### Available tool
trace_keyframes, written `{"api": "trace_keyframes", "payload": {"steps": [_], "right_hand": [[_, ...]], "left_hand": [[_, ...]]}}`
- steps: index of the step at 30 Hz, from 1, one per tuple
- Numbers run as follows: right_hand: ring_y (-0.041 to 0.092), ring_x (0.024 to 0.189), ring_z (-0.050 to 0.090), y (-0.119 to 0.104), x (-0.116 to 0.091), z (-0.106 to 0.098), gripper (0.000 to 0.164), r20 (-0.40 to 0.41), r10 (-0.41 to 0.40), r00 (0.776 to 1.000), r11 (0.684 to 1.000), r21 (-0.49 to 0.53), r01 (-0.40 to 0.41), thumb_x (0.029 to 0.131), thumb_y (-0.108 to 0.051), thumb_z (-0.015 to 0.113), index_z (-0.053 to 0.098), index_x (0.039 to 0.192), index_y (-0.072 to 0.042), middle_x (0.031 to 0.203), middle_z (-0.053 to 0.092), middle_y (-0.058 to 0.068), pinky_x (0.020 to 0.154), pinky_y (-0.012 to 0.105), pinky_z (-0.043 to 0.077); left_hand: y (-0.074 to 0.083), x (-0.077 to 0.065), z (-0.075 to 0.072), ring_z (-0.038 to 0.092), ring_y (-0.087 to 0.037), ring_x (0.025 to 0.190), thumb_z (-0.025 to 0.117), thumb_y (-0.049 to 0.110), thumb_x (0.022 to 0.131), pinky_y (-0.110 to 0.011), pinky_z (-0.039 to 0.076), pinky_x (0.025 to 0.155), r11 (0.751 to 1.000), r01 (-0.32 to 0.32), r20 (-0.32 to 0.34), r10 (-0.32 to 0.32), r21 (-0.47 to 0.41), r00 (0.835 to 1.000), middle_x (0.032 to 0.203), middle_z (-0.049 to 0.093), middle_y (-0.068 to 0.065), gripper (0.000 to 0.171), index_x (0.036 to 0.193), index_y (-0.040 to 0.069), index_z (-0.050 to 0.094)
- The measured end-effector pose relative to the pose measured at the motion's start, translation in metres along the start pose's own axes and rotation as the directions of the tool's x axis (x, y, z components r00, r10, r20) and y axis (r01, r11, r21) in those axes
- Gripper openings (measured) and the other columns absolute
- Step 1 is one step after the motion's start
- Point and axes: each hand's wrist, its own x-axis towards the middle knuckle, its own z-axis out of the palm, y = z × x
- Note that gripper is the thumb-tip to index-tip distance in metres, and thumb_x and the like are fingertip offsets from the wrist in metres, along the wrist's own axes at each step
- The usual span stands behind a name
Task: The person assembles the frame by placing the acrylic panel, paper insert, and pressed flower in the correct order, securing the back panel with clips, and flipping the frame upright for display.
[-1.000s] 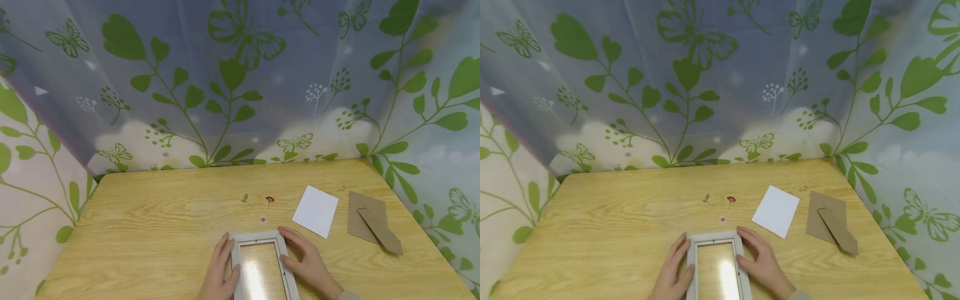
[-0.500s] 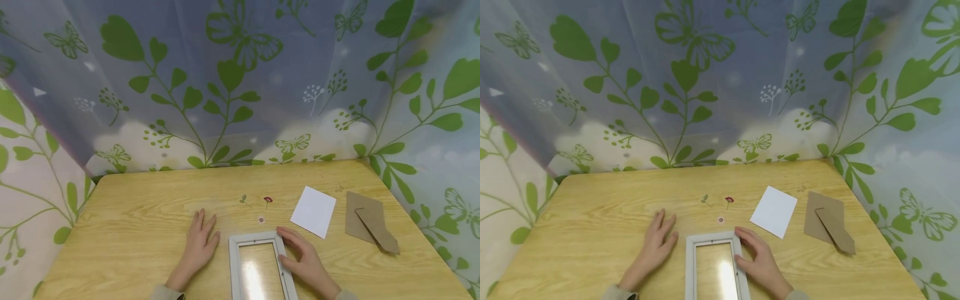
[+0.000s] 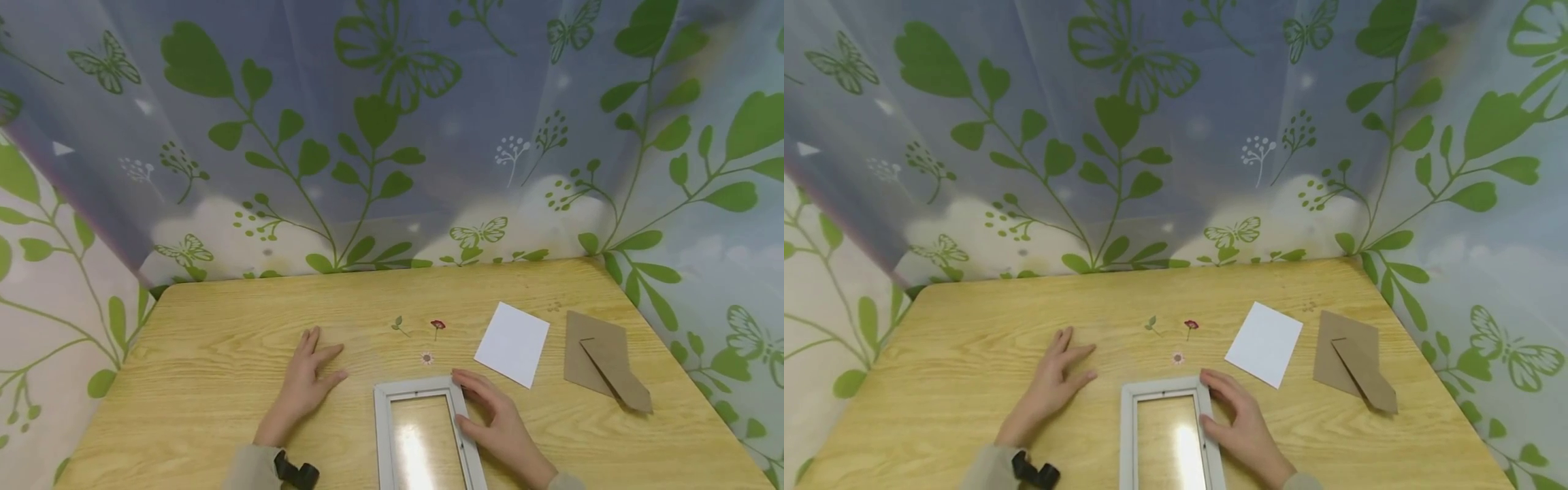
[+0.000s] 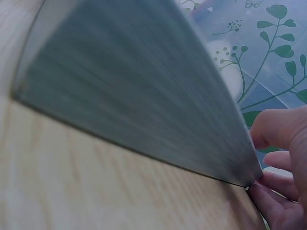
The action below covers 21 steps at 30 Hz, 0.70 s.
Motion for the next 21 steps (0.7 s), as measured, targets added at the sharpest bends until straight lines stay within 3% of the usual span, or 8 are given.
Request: {"api": "trace_keyframes", "payload": {"steps": [5,9,11,13,16,18,21], "right_hand": [[0.019,0.129,0.051,0.000,0.000,0.001,0.061,0.001,0.006,1.000,1.000,0.007,-0.006,0.077,0.015,0.074,0.054,0.135,0.008,0.137,0.051,0.030,0.102,0.022,0.043],[0.019,0.128,0.051,0.001,0.000,0.001,0.062,-0.001,0.001,1.000,1.000,0.007,-0.001,0.077,0.015,0.074,0.054,0.134,0.008,0.137,0.051,0.029,0.101,0.023,0.043],[0.019,0.128,0.051,0.002,0.000,0.001,0.062,-0.001,-0.007,1.000,1.000,0.010,0.007,0.076,0.016,0.074,0.054,0.134,0.008,0.137,0.051,0.029,0.101,0.023,0.043],[0.019,0.129,0.051,0.004,0.000,0.001,0.062,0.001,-0.017,1.000,1.000,0.014,0.017,0.076,0.017,0.073,0.053,0.134,0.009,0.137,0.051,0.030,0.102,0.024,0.043],[0.019,0.129,0.051,0.006,0.000,0.001,0.063,0.002,-0.021,1.000,1.000,0.020,0.021,0.076,0.017,0.073,0.053,0.135,0.010,0.136,0.050,0.031,0.102,0.024,0.043],[0.019,0.129,0.051,0.006,0.000,0.001,0.063,0.001,-0.019,1.000,1.000,0.024,0.019,0.076,0.017,0.073,0.053,0.135,0.010,0.136,0.050,0.031,0.102,0.024,0.043],[0.019,0.129,0.051,0.005,0.000,0.001,0.062,-0.001,-0.020,1.000,0.999,0.026,0.020,0.076,0.017,0.073,0.053,0.134,0.010,0.136,0.051,0.031,0.102,0.024,0.043]], "left_hand": [[-0.009,0.004,-0.016,0.009,-0.050,0.147,0.077,0.014,0.086,-0.072,0.013,0.109,0.992,0.063,0.095,-0.053,-0.110,0.994,0.158,0.021,-0.029,0.050,0.132,0.003,0.062],[-0.007,0.007,-0.030,0.007,-0.046,0.148,0.072,0.000,0.087,-0.066,0.012,0.113,0.975,0.129,0.167,-0.099,-0.179,0.981,0.161,0.016,-0.025,0.058,0.142,0.003,0.052],[-0.002,0.010,-0.033,0.009,-0.048,0.147,0.071,-0.001,0.087,-0.066,0.016,0.112,0.972,0.172,0.164,-0.145,-0.159,0.976,0.160,0.015,-0.028,0.062,0.145,0.000,0.046],[0.005,0.015,-0.035,0.014,-0.050,0.143,0.074,0.008,0.088,-0.066,0.022,0.110,0.966,0.245,0.131,-0.232,-0.088,0.964,0.156,0.017,-0.032,0.069,0.147,-0.003,0.041],[0.021,0.022,-0.036,0.021,-0.054,0.132,0.077,0.034,0.086,-0.065,0.031,0.103,0.918,0.394,0.070,-0.397,0.053,0.915,0.143,0.023,-0.039,0.087,0.145,-0.013,0.033],[0.032,0.028,-0.035,0.030,-0.055,0.120,0.077,0.051,0.080,-0.062,0.037,0.095,0.868,0.465,0.032,-0.477,0.174,0.878,0.129,0.031,-0.041,0.099,0.137,-0.019,0.035],[0.046,0.037,-0.030,0.038,-0.055,0.107,0.076,0.065,0.073,-0.059,0.042,0.084,0.790,0.542,-0.001,-0.565,0.286,0.825,0.113,0.037,-0.041,0.109,0.125,-0.024,0.040]]}}
